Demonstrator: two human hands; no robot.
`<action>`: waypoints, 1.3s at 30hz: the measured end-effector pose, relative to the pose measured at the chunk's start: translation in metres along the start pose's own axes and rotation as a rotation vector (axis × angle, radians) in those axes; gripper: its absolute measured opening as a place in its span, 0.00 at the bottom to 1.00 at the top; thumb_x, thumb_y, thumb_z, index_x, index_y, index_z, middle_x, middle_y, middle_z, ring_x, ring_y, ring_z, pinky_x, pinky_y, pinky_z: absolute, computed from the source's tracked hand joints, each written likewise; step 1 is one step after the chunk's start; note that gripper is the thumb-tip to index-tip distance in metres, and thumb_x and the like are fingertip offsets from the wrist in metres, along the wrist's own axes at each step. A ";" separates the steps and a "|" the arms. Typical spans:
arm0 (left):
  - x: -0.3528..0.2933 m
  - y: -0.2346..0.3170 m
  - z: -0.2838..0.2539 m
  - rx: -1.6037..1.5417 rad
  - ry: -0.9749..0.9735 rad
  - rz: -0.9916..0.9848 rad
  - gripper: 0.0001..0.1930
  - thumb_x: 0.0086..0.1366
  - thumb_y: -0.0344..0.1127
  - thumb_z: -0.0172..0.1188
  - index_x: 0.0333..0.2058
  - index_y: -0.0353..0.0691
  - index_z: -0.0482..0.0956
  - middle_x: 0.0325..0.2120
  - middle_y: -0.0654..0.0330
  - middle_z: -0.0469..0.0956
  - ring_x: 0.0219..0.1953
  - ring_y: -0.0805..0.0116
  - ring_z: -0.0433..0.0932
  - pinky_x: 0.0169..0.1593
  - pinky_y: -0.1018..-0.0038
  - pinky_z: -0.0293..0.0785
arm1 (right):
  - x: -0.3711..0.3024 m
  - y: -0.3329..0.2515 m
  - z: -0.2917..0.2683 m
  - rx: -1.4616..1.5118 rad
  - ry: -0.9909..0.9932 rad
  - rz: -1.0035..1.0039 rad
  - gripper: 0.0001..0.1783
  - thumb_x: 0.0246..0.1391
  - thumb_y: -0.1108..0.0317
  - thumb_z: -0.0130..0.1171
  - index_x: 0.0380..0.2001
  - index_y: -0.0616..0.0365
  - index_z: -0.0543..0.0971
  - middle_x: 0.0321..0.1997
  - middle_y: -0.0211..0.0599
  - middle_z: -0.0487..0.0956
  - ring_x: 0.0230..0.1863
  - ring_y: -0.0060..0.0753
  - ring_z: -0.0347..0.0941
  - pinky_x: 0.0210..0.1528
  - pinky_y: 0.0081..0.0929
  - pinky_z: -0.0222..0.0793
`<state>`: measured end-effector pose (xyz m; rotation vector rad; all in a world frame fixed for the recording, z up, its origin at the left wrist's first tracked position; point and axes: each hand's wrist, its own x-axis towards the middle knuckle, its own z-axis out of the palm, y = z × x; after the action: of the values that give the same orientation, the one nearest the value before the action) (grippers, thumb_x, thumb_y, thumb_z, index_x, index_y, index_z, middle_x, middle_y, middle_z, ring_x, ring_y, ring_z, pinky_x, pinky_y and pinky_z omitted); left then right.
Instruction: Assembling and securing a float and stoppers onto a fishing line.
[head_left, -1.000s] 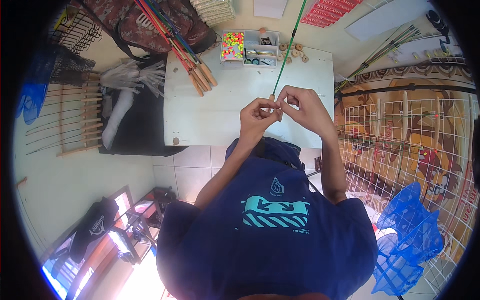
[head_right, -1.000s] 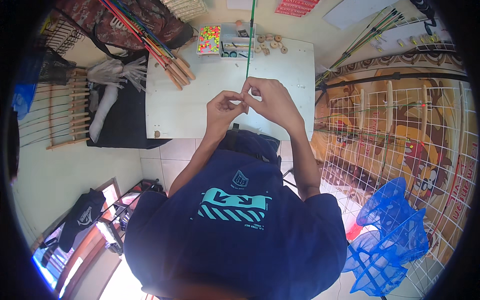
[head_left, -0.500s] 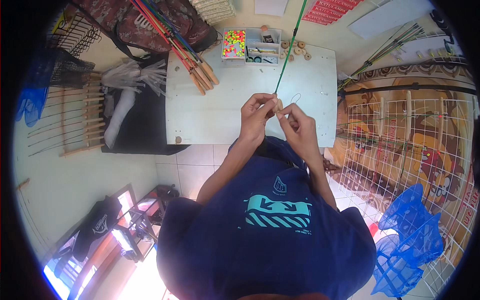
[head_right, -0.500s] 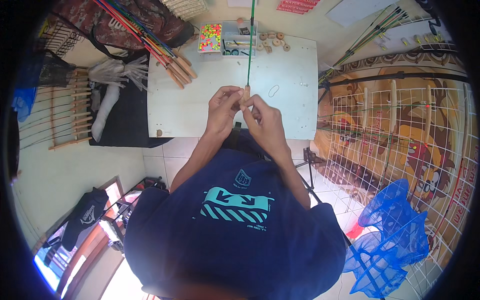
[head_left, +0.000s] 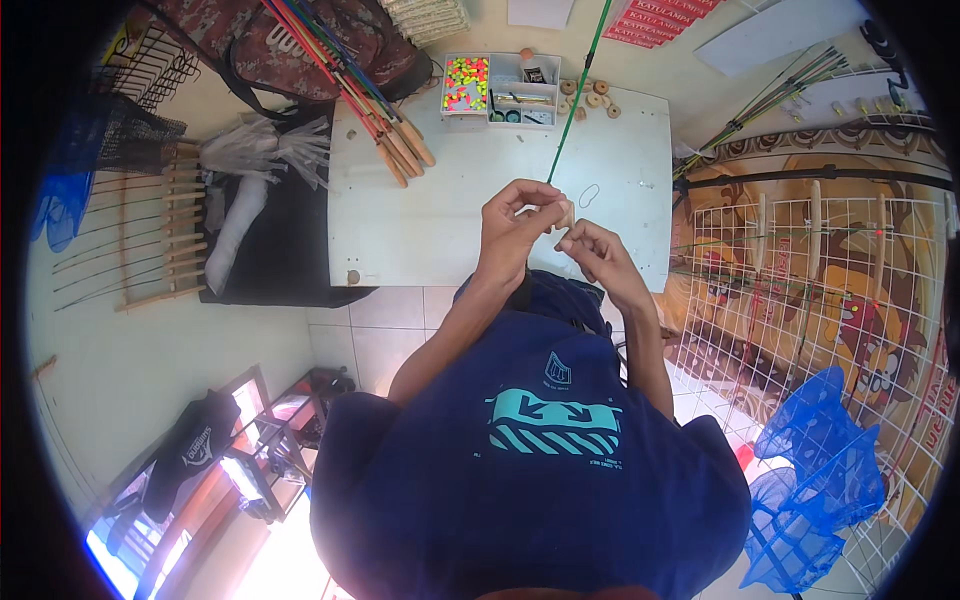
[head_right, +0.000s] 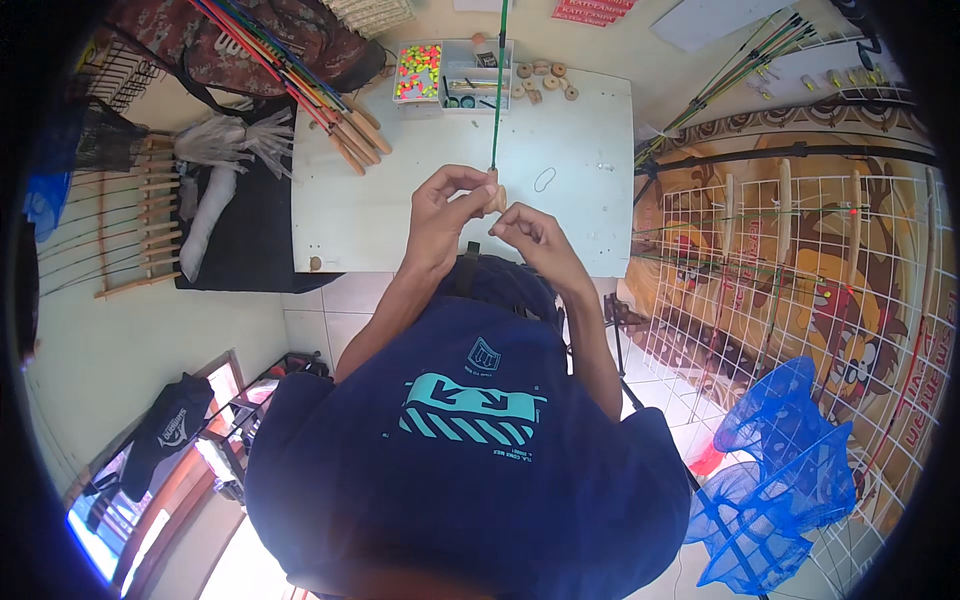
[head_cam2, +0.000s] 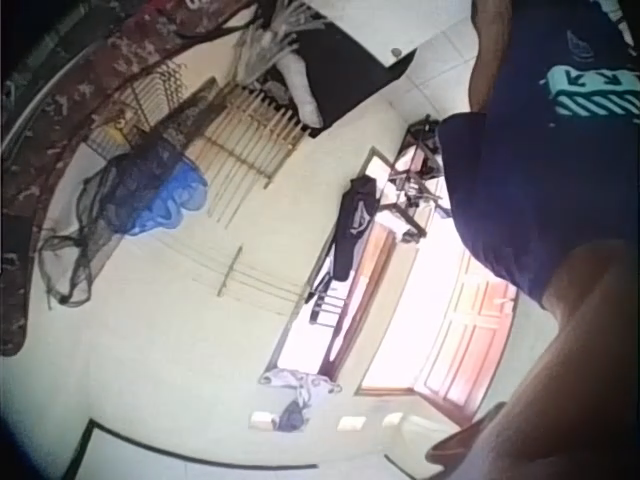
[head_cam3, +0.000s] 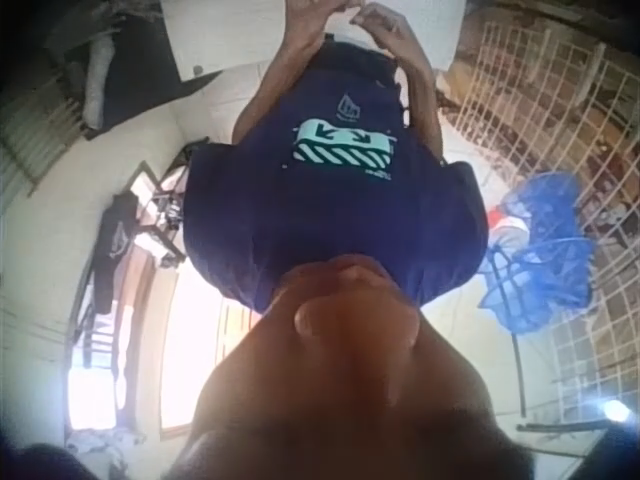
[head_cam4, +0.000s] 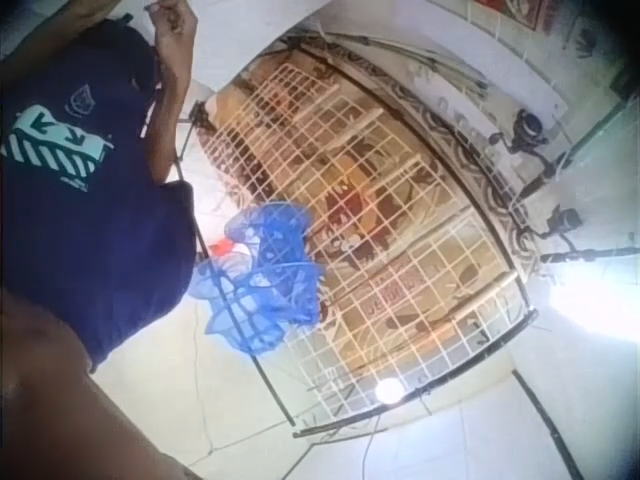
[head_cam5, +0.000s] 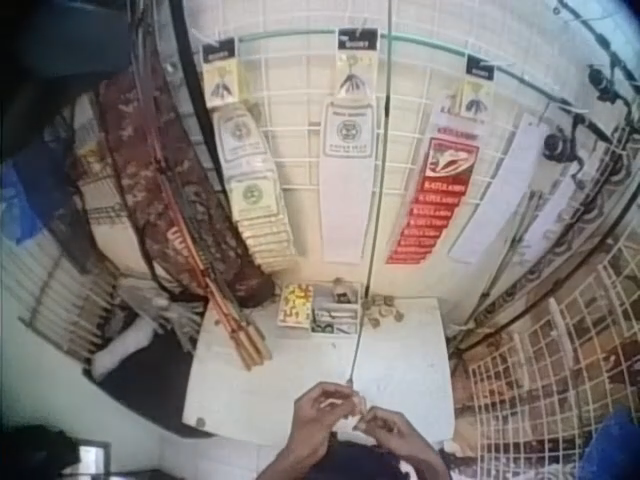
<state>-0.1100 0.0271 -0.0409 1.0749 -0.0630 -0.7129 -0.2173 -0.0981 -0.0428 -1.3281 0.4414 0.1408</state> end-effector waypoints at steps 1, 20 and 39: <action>-0.002 0.000 0.001 -0.001 -0.002 -0.002 0.10 0.56 0.24 0.65 0.37 0.33 0.77 0.32 0.58 0.77 0.31 0.76 0.75 0.35 0.79 0.71 | 0.002 0.003 -0.007 0.000 0.003 0.001 0.05 0.60 0.68 0.56 0.34 0.57 0.77 0.29 0.21 0.74 0.26 0.12 0.64 0.29 0.14 0.58; -0.004 -0.021 -0.021 0.160 -0.189 -0.184 0.11 0.57 0.28 0.68 0.39 0.34 0.82 0.32 0.59 0.82 0.31 0.78 0.76 0.34 0.80 0.71 | 0.032 -0.037 -0.040 -0.668 -0.122 -0.182 0.10 0.55 0.64 0.58 0.27 0.61 0.77 0.11 0.24 0.57 0.17 0.19 0.49 0.21 0.25 0.46; 0.005 -0.036 -0.040 -0.059 -0.127 -0.436 0.08 0.61 0.34 0.65 0.36 0.38 0.80 0.32 0.62 0.79 0.33 0.75 0.75 0.36 0.77 0.71 | 0.047 -0.031 -0.037 -0.667 -0.137 -0.037 0.08 0.58 0.68 0.57 0.32 0.63 0.79 0.20 0.22 0.70 0.23 0.12 0.58 0.25 0.18 0.54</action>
<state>-0.1088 0.0461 -0.0914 0.9953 0.0866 -1.1690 -0.1725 -0.1484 -0.0388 -1.9644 0.2572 0.3680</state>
